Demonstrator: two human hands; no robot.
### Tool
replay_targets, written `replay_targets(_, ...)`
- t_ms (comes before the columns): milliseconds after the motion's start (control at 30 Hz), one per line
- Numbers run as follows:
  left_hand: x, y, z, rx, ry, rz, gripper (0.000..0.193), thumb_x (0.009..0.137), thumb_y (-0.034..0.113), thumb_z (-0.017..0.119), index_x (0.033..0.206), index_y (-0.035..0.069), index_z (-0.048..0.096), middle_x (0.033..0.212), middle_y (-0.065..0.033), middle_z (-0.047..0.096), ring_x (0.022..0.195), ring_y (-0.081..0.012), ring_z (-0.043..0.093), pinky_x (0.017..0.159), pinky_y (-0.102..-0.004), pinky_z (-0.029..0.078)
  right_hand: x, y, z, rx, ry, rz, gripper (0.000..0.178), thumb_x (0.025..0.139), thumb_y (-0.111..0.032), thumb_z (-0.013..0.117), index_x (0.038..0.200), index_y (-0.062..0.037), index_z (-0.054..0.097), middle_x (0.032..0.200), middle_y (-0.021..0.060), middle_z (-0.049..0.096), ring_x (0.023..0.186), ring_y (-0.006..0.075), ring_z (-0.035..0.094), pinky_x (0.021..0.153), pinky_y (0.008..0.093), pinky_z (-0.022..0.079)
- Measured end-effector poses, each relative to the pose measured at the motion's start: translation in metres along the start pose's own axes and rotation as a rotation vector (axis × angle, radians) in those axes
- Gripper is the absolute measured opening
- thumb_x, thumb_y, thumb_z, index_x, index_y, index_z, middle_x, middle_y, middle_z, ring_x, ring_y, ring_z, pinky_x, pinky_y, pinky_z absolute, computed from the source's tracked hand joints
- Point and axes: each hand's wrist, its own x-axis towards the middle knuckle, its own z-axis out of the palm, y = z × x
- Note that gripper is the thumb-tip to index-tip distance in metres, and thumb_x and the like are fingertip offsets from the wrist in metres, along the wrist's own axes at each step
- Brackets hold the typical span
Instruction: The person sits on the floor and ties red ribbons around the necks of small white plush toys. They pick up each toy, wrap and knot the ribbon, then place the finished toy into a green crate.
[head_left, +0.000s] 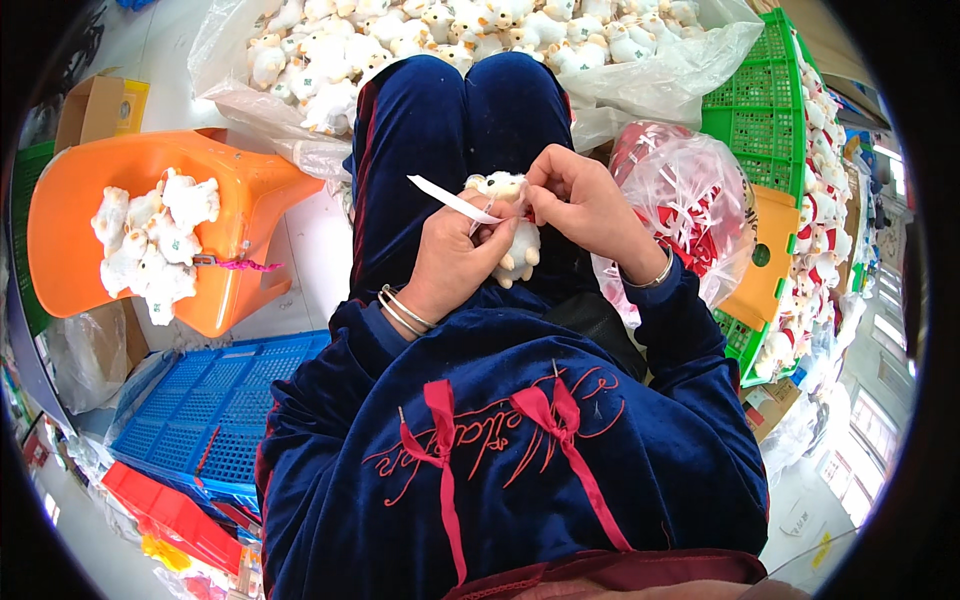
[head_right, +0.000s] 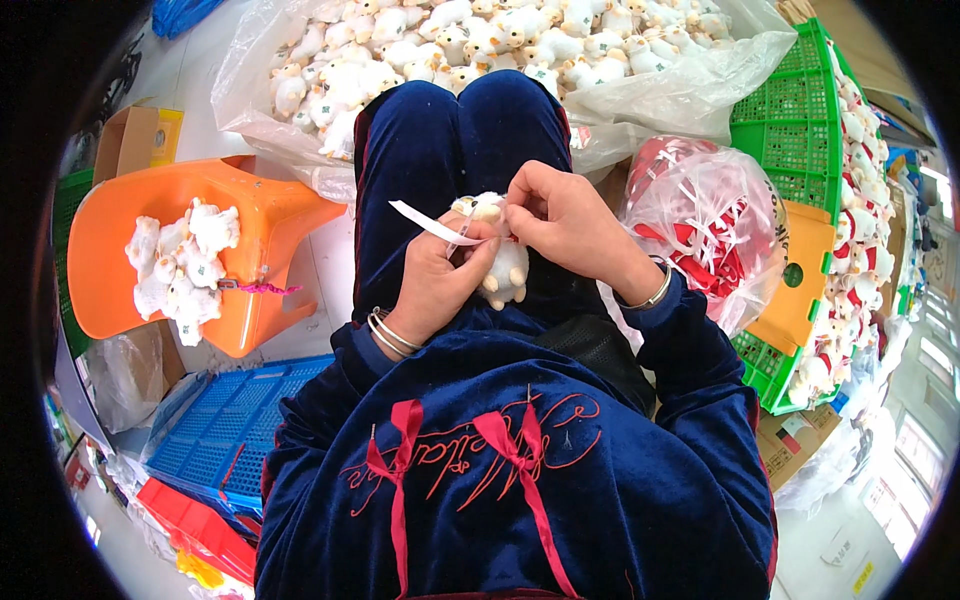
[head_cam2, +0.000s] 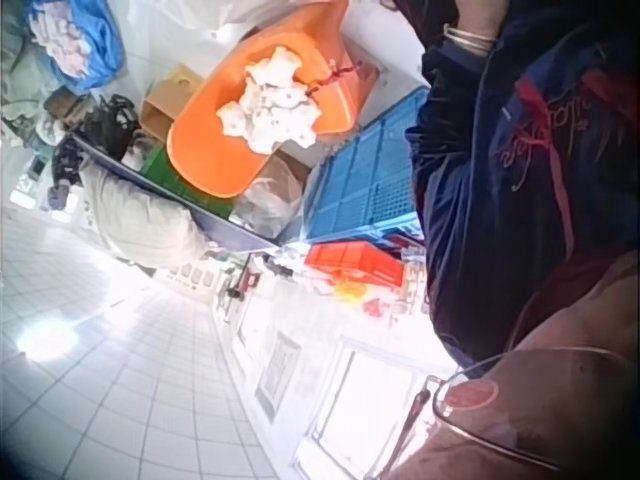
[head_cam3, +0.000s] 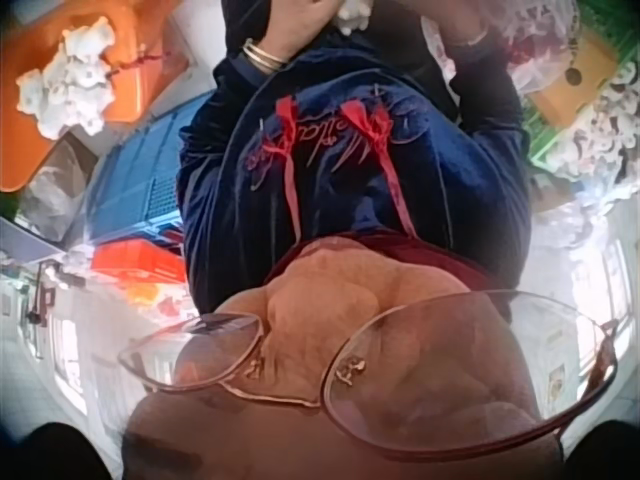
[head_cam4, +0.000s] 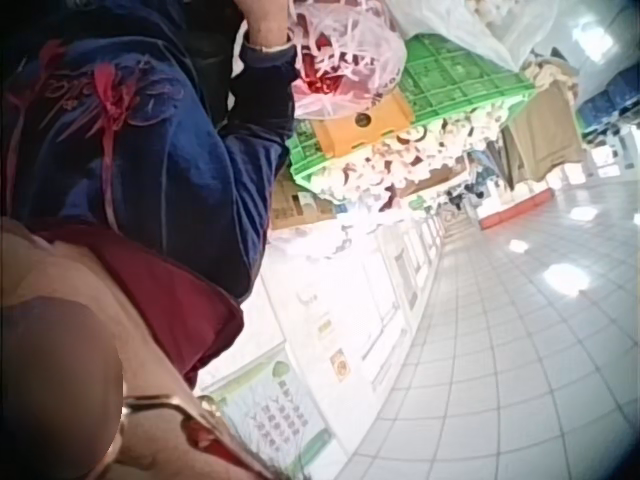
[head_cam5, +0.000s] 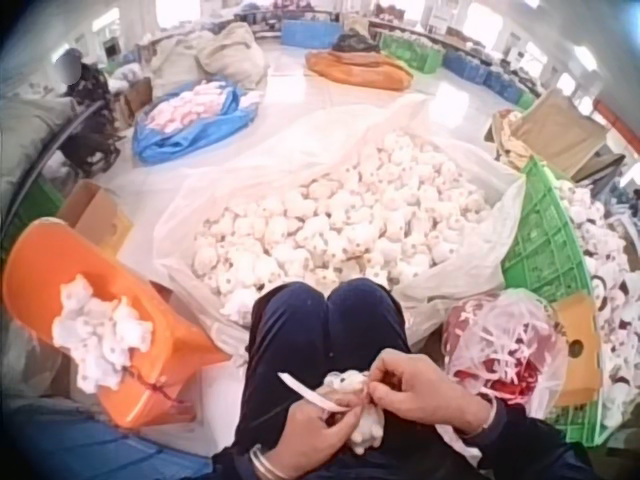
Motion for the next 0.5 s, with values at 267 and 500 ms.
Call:
replay_targets(267,0.0,0.003,0.001,0.061,0.037,0.078,0.008,0.087,0.003,0.074,0.094,0.003,0.071,0.092,-0.0076,0.067,0.075,-0.0154,0.066,0.067,-0.0278,0.053,0.003,0.002,0.002,0.459,-0.022,-0.011,0.011,0.095,-0.002,0.065,0.105,0.0034,0.062,0.088,0.0045,0.068,0.081,0.01,0.067,0.074,0.0254,0.056)
replay_targets(500,-0.006,0.007,-0.008,0.218,-0.044,0.178,0.015,0.082,-0.005,0.075,0.094,0.003,0.068,0.104,-0.0106,0.068,0.09,-0.022,0.067,0.077,-0.0307,0.053,0.009,0.003,-0.006,0.434,-0.074,0.008,0.012,0.097,-0.006,0.067,0.105,0.0029,0.066,0.088,0.0048,0.068,0.079,0.0106,0.066,0.073,0.0254,0.056)
